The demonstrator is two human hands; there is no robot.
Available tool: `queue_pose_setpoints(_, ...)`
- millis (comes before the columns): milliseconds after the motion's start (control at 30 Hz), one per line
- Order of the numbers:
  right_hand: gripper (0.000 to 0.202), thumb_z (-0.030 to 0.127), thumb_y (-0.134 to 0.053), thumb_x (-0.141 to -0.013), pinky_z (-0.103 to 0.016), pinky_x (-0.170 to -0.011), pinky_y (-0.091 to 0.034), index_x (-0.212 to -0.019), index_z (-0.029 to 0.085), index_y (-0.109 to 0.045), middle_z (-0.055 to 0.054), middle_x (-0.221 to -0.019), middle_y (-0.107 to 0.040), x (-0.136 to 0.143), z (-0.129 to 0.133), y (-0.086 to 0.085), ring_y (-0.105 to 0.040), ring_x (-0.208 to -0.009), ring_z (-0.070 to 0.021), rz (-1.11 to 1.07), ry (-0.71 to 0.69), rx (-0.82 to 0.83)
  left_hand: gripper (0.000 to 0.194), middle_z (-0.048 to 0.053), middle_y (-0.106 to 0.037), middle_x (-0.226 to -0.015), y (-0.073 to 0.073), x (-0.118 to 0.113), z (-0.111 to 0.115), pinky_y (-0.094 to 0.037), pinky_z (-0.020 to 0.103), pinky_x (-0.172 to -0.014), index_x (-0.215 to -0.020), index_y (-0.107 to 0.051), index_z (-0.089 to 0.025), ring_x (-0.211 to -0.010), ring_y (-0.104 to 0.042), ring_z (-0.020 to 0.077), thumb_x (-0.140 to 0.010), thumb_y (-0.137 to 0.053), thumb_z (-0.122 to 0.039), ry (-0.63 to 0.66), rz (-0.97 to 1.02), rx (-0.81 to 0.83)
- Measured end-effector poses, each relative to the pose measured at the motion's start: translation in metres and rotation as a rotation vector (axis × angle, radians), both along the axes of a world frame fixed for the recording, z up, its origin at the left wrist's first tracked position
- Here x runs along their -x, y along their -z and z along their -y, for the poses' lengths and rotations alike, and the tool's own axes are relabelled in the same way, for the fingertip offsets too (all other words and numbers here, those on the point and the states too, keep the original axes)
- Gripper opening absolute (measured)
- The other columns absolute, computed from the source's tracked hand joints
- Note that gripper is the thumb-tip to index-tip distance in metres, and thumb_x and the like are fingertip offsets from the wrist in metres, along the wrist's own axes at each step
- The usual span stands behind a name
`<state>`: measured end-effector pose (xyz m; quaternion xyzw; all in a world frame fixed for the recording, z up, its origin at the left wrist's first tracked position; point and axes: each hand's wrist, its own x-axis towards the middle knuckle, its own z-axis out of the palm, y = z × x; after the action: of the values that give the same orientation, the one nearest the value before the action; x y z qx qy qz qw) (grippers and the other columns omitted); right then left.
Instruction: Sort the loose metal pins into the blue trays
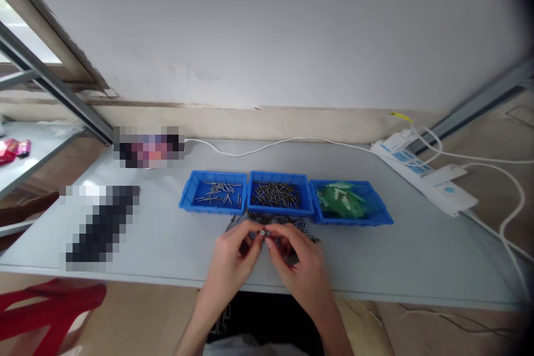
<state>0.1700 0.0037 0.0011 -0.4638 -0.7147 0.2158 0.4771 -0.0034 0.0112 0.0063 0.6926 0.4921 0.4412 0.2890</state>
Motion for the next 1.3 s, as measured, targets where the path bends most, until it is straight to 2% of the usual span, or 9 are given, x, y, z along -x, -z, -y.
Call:
queue_pose_setpoints(400,0.016,0.02,-0.061,-0.105,-0.025,-0.064,-0.058,-0.116,0.023,-0.072,-0.002,-0.09,-0.076,-0.001,-0.001,0.0,-0.07,-0.068,-0.0136,0.027,0.015,-0.013,0.015,0.0,-0.075,-0.079,0.006,0.001,0.004,-0.052,0.021,-0.061,-0.105,-0.078,-0.02,-0.06,-0.062,0.011,-0.101,-0.064,-0.017,-0.084,0.04,-0.073)
queue_pose_setpoints(500,0.016,0.019,-0.06,-0.105,-0.024,-0.062,-0.056,-0.116,0.023,-0.072,-0.002,-0.09,-0.076,-0.001,0.0,0.002,-0.068,-0.068,-0.0133,0.016,0.016,-0.001,0.015,0.0,-0.076,-0.08,0.002,0.007,0.007,-0.053,0.022,-0.062,-0.109,-0.079,-0.021,-0.057,-0.062,0.0103,-0.103,-0.065,-0.02,-0.181,0.048,-0.17)
queue_pose_setpoints(600,0.016,0.019,-0.059,-0.106,-0.024,-0.063,-0.054,-0.116,0.023,-0.072,-0.001,-0.088,-0.074,0.0,0.0,0.005,-0.065,-0.065,-0.0123,0.033,0.025,-0.006,0.016,0.002,-0.079,-0.09,-0.008,0.02,0.003,-0.054,0.024,-0.067,-0.115,-0.079,-0.022,-0.06,-0.062,0.0109,-0.105,-0.066,-0.024,-0.377,0.018,-0.248)
queue_pose_setpoints(700,0.015,0.02,-0.059,-0.107,-0.025,-0.066,-0.053,-0.114,0.023,-0.072,0.0,-0.084,-0.071,0.001,0.0,0.009,-0.063,-0.065,-0.0126,0.122,0.094,-0.053,0.018,0.001,-0.076,-0.088,-0.021,0.036,-0.01,-0.052,0.024,-0.068,-0.114,-0.082,-0.021,-0.06,-0.059,0.0107,-0.105,-0.067,-0.026,-0.54,-0.136,-0.292)
queue_pose_setpoints(800,0.012,0.022,-0.061,-0.107,-0.028,-0.069,-0.051,-0.112,0.022,-0.073,0.001,-0.079,-0.067,0.002,-0.001,0.011,-0.064,-0.067,-0.0149,0.233,0.172,-0.093,0.024,-0.003,-0.072,-0.079,-0.029,0.046,-0.023,-0.043,0.024,-0.058,-0.121,-0.082,-0.02,-0.052,-0.048,0.0087,-0.103,-0.071,-0.03,-0.577,-0.279,-0.252)
queue_pose_setpoints(933,0.011,0.026,-0.064,-0.105,-0.03,-0.068,-0.047,-0.11,0.022,-0.073,0.002,-0.071,-0.062,0.004,-0.003,0.012,-0.062,-0.065,-0.017,0.373,0.177,-0.141,0.024,-0.005,-0.069,-0.072,-0.025,0.043,-0.017,-0.042,0.023,-0.058,-0.121,-0.082,-0.02,-0.048,-0.043,0.008,-0.103,-0.069,-0.03,-0.636,-0.242,-0.259)
queue_pose_setpoints(1000,0.01,0.028,-0.065,-0.105,-0.031,-0.068,-0.045,-0.104,0.023,-0.074,0.002,-0.072,-0.063,0.005,-0.004,0.013,-0.063,-0.067,-0.018,0.425,0.166,-0.139,0.02,-0.004,-0.071,-0.072,-0.017,0.038,-0.008,-0.043,0.022,-0.059,-0.114,-0.083,-0.021,-0.05,-0.047,0.0084,-0.105,-0.066,-0.027,-0.586,-0.191,-0.282)
queue_pose_setpoints(1133,0.02,0.026,-0.06,-0.107,-0.032,-0.066,-0.042,-0.091,0.024,-0.071,0.001,-0.071,-0.064,0.006,-0.004,0.014,-0.062,-0.066,-0.0181,0.48,0.156,-0.114,0.018,-0.003,-0.076,-0.074,-0.001,0.029,0.004,-0.046,0.02,-0.059,-0.11,-0.081,-0.021,-0.052,-0.055,0.0088,-0.106,-0.064,-0.021,-0.322,-0.22,-0.29)
queue_pose_setpoints(1300,0.031,0.029,-0.051,-0.112,-0.032,-0.065,-0.041,-0.087,0.023,-0.07,0.002,-0.07,-0.063,0.006,-0.004,0.014,-0.06,-0.062,-0.0167,0.467,0.169,-0.103,0.018,0.002,-0.082,-0.086,0.003,0.02,0.004,-0.052,0.022,-0.066,-0.115,-0.078,-0.019,-0.064,-0.069,0.0119,-0.108,-0.061,-0.018,-0.142,-0.232,-0.307)
